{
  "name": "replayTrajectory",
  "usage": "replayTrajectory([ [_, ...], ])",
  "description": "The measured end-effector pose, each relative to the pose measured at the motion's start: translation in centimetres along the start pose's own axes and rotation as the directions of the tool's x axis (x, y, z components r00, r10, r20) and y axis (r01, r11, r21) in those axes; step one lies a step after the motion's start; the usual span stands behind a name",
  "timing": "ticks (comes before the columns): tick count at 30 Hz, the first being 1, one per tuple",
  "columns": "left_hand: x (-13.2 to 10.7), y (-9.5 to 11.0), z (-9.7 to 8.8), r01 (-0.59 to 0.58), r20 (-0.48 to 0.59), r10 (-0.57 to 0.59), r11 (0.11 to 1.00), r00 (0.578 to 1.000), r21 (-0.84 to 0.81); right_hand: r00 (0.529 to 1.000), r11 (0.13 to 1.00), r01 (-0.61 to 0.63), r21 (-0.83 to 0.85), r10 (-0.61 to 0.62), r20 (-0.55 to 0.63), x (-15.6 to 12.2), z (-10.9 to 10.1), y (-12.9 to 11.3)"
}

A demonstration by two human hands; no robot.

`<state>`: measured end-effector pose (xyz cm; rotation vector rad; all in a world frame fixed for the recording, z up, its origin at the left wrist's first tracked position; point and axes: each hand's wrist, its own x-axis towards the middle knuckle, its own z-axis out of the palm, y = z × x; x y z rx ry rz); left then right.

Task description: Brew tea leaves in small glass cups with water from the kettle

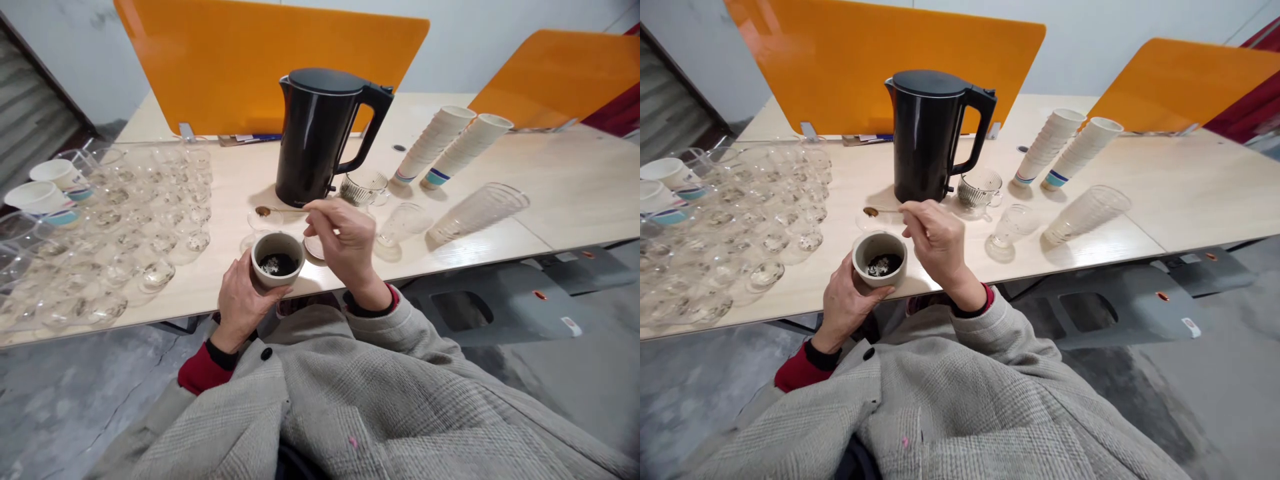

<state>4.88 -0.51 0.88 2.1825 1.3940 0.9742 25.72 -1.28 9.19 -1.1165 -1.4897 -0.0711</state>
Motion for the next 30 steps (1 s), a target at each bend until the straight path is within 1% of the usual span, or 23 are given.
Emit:
replayTrajectory([
  [2, 0.0, 0.0, -0.1, -0.001, 0.004, 0.001, 1.000, 1.000, -0.001, 0.997, 1.000, 0.003, -0.016, -0.002, 0.075, -0.1, 0.3, 0.2],
  [3, 0.0, 0.0, -0.1, 0.001, 0.006, -0.001, 1.000, 1.000, 0.001, 0.996, 1.000, -0.016, -0.024, 0.018, 0.088, 0.0, 0.4, 0.2],
  [5, 0.0, 0.0, -0.1, 0.006, 0.008, -0.006, 1.000, 1.000, 0.005, 0.996, 0.997, -0.073, -0.033, 0.075, 0.055, 0.0, 0.3, 0.3],
  [7, 0.0, 0.0, -0.2, 0.010, 0.003, -0.010, 1.000, 1.000, 0.007, 0.992, 0.991, -0.126, -0.034, 0.125, -0.018, 0.2, -0.2, 0.3],
  [10, 0.1, 0.1, -0.2, 0.025, 0.005, -0.026, 1.000, 1.000, 0.011, 0.969, 0.983, -0.178, -0.049, 0.167, -0.180, 0.4, -2.2, 0.6],
  [13, 0.1, 0.1, -0.2, 0.035, 0.012, -0.035, 0.999, 0.999, 0.012, 0.924, 0.976, -0.198, -0.089, 0.155, -0.350, 0.9, -5.2, 1.8],
  [16, 0.1, 0.1, -0.2, 0.036, 0.005, -0.036, 0.999, 0.999, 0.006, 0.895, 0.963, -0.205, -0.176, 0.112, -0.431, 1.5, -7.8, 4.1],
  [18, 0.2, 0.1, -0.2, 0.033, 0.004, -0.033, 0.999, 0.999, 0.005, 0.889, 0.939, -0.215, -0.269, 0.074, -0.453, 1.9, -9.0, 6.3],
  [20, 0.2, 0.1, -0.3, 0.026, 0.001, -0.026, 1.000, 1.000, 0.005, 0.896, 0.897, -0.247, -0.367, 0.067, -0.439, 2.3, -9.5, 8.6],
  [22, 0.2, 0.1, -0.3, 0.022, -0.003, -0.022, 1.000, 1.000, 0.006, 0.916, 0.841, -0.289, -0.457, 0.105, -0.387, 2.6, -9.4, 10.5],
  [24, 0.2, 0.0, -0.2, 0.025, -0.004, -0.025, 1.000, 1.000, 0.010, 0.935, 0.782, -0.315, -0.539, 0.158, -0.318, 3.0, -9.0, 12.0],
  [27, 0.2, 0.0, -0.2, 0.038, 0.000, -0.038, 0.999, 0.999, 0.020, 0.940, 0.674, -0.340, -0.656, 0.257, -0.224, 3.6, -8.0, 13.4],
  [30, 0.2, 0.0, -0.1, 0.048, 0.000, -0.048, 0.998, 0.999, 0.027, 0.922, 0.577, -0.352, -0.737, 0.350, -0.167, 4.1, -7.0, 14.1],
])
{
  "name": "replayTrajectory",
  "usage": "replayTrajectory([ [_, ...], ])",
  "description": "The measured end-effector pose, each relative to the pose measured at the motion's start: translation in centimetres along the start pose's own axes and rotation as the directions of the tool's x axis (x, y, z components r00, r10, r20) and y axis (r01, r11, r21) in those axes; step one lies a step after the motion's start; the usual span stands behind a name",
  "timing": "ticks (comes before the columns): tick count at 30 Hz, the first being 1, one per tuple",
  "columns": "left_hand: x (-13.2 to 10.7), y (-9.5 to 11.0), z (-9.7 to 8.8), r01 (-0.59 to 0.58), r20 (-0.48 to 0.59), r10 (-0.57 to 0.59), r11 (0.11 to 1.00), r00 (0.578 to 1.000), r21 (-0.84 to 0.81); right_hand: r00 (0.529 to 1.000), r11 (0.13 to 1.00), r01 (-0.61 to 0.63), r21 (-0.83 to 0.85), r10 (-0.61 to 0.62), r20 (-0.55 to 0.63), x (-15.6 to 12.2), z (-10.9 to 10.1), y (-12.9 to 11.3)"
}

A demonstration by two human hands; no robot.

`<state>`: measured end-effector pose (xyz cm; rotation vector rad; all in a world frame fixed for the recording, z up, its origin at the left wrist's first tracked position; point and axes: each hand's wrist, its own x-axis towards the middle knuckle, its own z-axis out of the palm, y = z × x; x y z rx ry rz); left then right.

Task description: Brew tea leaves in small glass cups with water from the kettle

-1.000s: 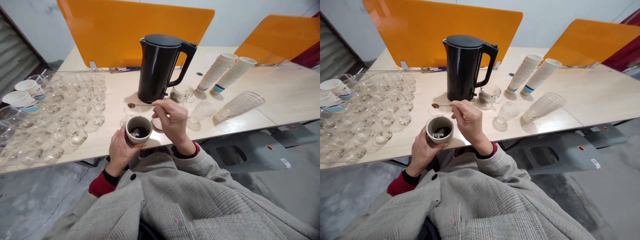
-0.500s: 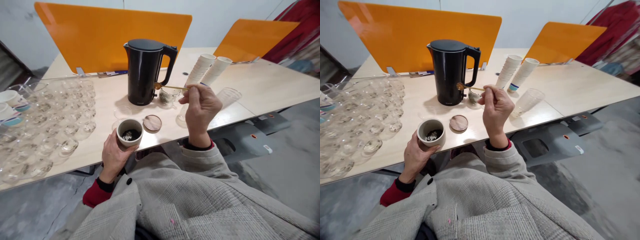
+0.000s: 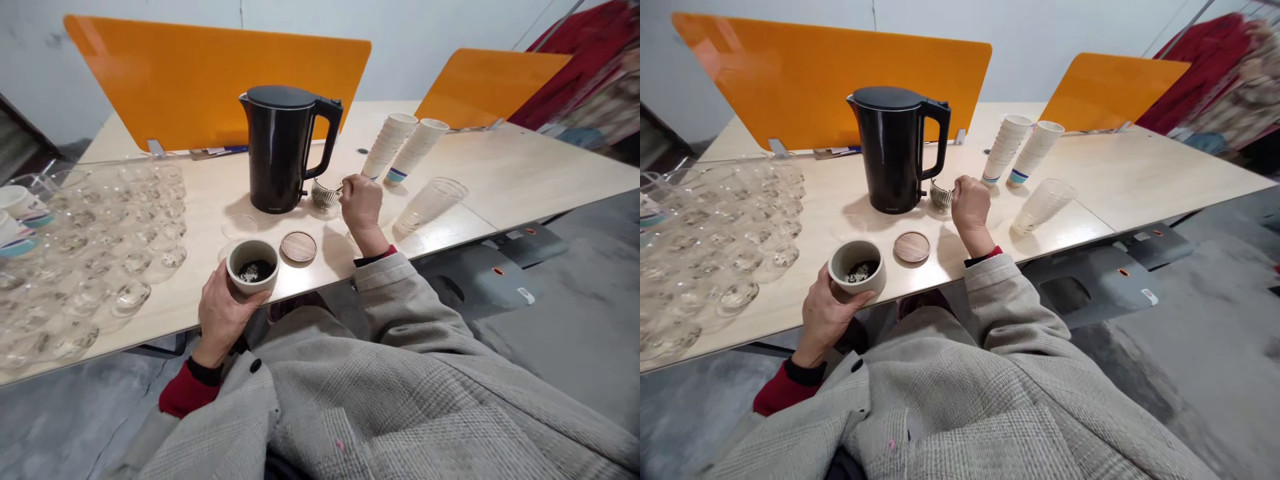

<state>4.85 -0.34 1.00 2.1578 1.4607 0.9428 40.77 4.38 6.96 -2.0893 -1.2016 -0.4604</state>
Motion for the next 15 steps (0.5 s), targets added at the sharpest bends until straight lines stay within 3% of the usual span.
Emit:
replayTrajectory([
  [4, 0.0, 0.0, 0.0, -0.015, -0.003, 0.015, 1.000, 1.000, 0.006, 1.000, 0.996, -0.003, -0.087, 0.005, 0.027, -0.1, -0.2, -0.3],
  [10, -0.2, -0.2, 0.1, -0.044, -0.013, 0.044, 0.999, 0.999, 0.007, 0.992, 0.997, 0.069, -0.044, -0.073, -0.099, -4.6, -4.5, -1.3],
  [13, -0.2, -0.2, 0.2, -0.050, -0.020, 0.050, 0.999, 0.999, 0.003, 0.980, 0.978, 0.179, 0.104, -0.187, 0.065, -7.9, -5.0, -2.7],
  [15, -0.2, -0.1, 0.1, -0.062, -0.031, 0.062, 0.998, 0.998, -0.002, 0.912, 0.943, 0.275, 0.186, -0.317, 0.258, -9.8, -4.1, -3.5],
])
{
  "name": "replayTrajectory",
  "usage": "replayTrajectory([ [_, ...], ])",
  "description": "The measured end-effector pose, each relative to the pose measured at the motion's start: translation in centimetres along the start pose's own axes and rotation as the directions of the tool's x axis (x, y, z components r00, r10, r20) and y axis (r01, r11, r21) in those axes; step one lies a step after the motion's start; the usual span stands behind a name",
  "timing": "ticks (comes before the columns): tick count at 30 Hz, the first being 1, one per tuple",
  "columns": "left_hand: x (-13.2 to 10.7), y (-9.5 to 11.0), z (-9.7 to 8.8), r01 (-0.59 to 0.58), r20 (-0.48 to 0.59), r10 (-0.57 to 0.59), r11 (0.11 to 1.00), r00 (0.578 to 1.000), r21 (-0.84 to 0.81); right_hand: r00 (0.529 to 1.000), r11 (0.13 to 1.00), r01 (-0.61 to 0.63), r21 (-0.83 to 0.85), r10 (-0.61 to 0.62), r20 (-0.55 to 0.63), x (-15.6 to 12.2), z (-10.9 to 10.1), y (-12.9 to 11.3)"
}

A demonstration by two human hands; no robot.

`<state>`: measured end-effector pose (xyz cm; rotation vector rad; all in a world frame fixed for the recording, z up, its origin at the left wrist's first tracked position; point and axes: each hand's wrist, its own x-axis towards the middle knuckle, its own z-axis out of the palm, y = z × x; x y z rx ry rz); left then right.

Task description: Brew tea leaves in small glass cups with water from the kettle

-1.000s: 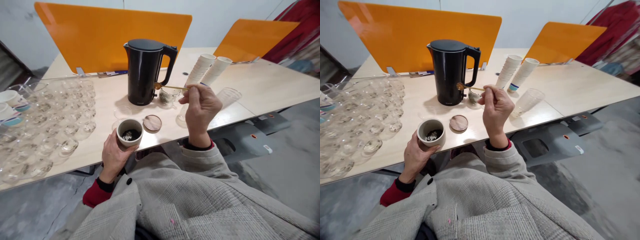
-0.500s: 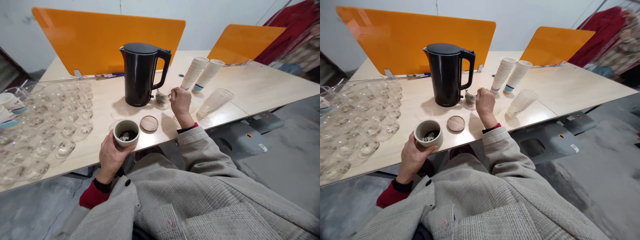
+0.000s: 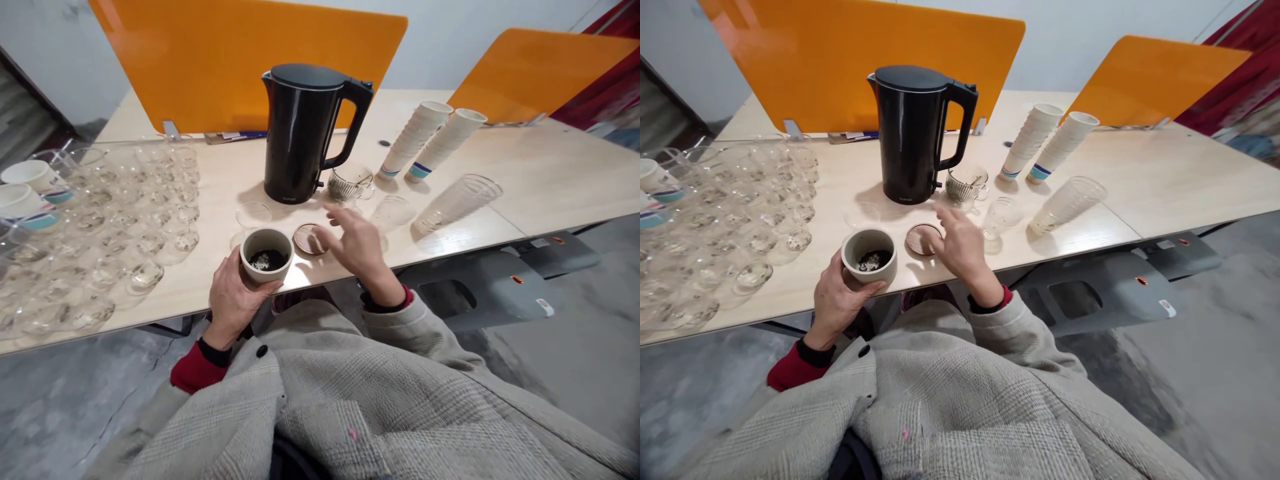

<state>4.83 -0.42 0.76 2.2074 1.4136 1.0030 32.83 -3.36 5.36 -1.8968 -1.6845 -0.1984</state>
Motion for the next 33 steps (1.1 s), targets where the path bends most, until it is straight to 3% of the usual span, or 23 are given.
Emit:
replayTrajectory([
  [3, -0.1, 0.1, 0.0, -0.022, -0.012, 0.022, 1.000, 1.000, -0.001, 0.967, 0.991, 0.133, 0.021, -0.134, 0.215, -0.9, 2.7, -0.4],
  [7, -0.4, -0.2, 0.1, -0.050, -0.029, 0.050, 0.999, 0.998, 0.006, 0.969, 0.986, 0.143, 0.087, -0.157, 0.192, -1.4, 4.7, 0.6],
  [11, -0.7, -0.4, 0.3, -0.111, -0.037, 0.111, 0.994, 0.993, 0.006, 0.995, 0.964, 0.071, 0.256, -0.086, 0.047, -1.9, 3.2, 0.2],
  [15, -0.9, -0.1, 0.2, -0.126, -0.026, 0.127, 0.992, 0.992, 0.007, 0.981, 0.900, 0.193, 0.391, -0.181, -0.067, -1.9, -0.3, -3.4],
  [18, -0.9, 0.0, 0.2, -0.125, -0.027, 0.125, 0.992, 0.992, 0.007, 0.946, 0.859, 0.305, 0.410, -0.324, -0.026, -1.7, -1.6, -6.5],
  [22, -1.0, -0.1, 0.4, -0.157, -0.031, 0.157, 0.988, 0.987, 0.006, 0.902, 0.869, 0.385, 0.310, -0.426, 0.074, -1.4, -1.2, -8.8],
  [28, -1.2, -0.2, 0.8, -0.177, -0.042, 0.177, 0.984, 0.983, 0.014, 0.863, 0.876, 0.434, 0.208, -0.471, 0.183, -1.5, -0.6, -9.7],
  [33, -1.2, -0.3, 0.9, -0.173, -0.006, 0.173, 0.985, 0.985, 0.008, 0.869, 0.905, 0.380, 0.189, -0.420, 0.262, -1.8, 0.0, -10.2],
])
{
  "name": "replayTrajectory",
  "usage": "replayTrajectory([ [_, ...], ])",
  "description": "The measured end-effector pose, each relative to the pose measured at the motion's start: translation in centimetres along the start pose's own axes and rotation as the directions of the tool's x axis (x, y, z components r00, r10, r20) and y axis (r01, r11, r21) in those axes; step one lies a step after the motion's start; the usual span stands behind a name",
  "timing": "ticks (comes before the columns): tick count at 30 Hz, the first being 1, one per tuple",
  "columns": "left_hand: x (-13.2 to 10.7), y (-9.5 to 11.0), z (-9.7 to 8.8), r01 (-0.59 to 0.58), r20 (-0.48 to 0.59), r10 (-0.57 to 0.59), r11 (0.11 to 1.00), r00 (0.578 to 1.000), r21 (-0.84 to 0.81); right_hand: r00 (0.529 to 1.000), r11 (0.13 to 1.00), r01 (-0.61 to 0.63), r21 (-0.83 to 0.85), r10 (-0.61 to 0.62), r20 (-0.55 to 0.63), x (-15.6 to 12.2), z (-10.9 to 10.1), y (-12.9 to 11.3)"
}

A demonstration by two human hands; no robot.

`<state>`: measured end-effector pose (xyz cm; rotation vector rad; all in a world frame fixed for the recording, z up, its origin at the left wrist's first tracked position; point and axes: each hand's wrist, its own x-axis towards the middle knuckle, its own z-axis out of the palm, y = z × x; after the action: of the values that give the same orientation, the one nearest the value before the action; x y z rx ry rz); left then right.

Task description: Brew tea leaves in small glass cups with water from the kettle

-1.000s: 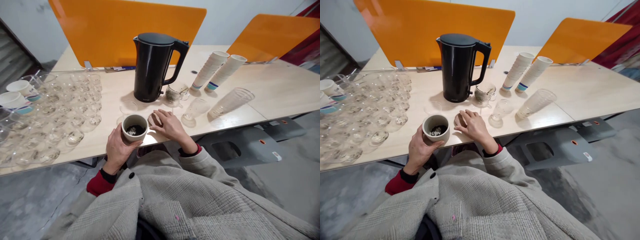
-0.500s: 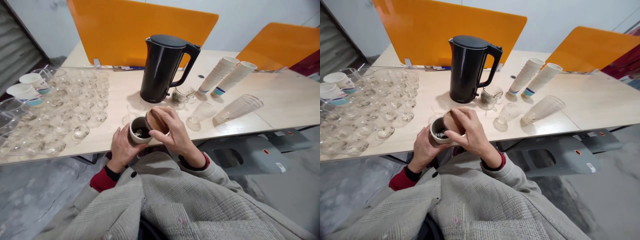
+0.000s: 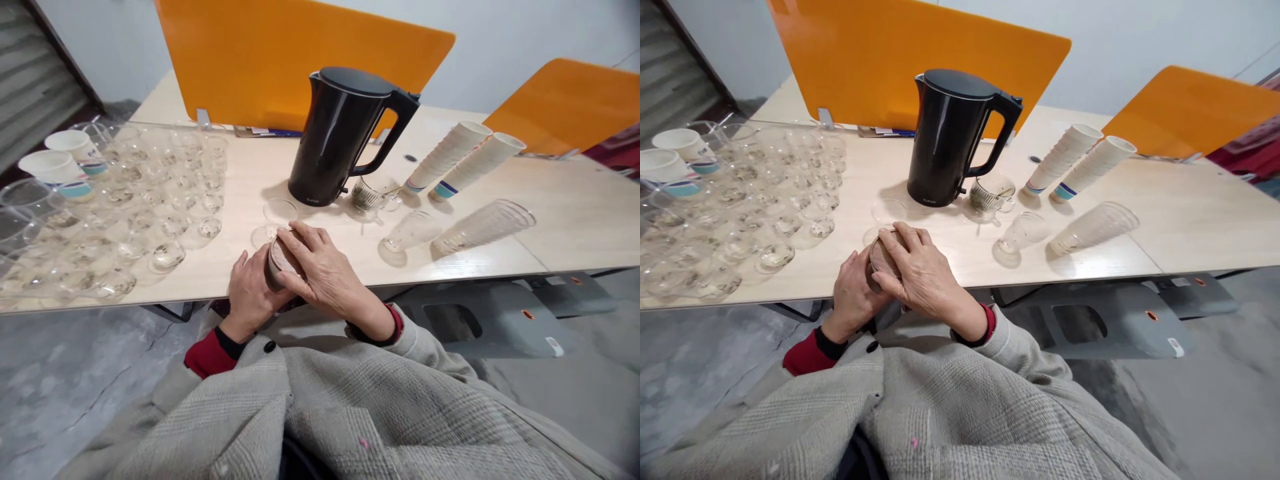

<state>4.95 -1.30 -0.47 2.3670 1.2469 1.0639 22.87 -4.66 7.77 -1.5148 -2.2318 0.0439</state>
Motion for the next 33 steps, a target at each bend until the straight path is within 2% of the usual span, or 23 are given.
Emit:
replayTrajectory([
  [5, 0.0, -0.1, 0.1, 0.003, 0.019, -0.003, 1.000, 1.000, 0.008, 1.000, 1.000, -0.020, 0.023, 0.020, -0.001, -0.1, 0.8, 0.2],
  [9, -0.3, -0.3, -0.8, -0.045, 0.053, 0.045, 0.999, 0.998, -0.010, 0.997, 0.992, -0.025, 0.120, 0.034, -0.067, -0.9, 0.7, 1.2],
  [12, -0.5, -0.7, -1.9, -0.096, 0.056, 0.098, 0.995, 0.994, -0.024, 0.982, 0.988, -0.049, 0.145, 0.074, -0.176, -1.6, -0.8, 2.8],
  [16, -0.3, -1.8, -2.7, -0.042, 0.027, 0.041, 0.998, 0.999, 0.048, 0.937, 0.995, -0.102, 0.010, 0.099, -0.336, -1.1, -4.1, 4.9],
  [19, 0.1, -2.3, -2.5, 0.000, 0.024, -0.003, 0.992, 1.000, 0.122, 0.913, 0.985, -0.145, -0.092, 0.097, -0.397, 1.1, -6.2, 6.0],
  [22, 0.4, -2.2, -2.2, -0.005, 0.037, -0.002, 0.983, 0.999, 0.184, 0.904, 0.979, -0.139, -0.151, 0.064, -0.423, 4.6, -6.9, 6.8],
  [26, 0.3, -1.7, -2.0, -0.030, 0.058, 0.017, 0.973, 0.998, 0.231, 0.913, 0.981, -0.098, -0.168, 0.021, -0.407, 10.4, -5.2, 7.7],
  [30, 0.2, -1.4, -2.0, -0.055, 0.072, 0.036, 0.959, 0.997, 0.278, 0.936, 0.992, -0.085, -0.097, 0.046, -0.348, 16.0, -1.5, 8.6],
  [33, 0.2, -1.4, -2.0, -0.071, 0.081, 0.048, 0.948, 0.996, 0.311, 0.959, 0.993, -0.114, -0.039, 0.100, -0.267, 18.7, 1.4, 9.2],
])
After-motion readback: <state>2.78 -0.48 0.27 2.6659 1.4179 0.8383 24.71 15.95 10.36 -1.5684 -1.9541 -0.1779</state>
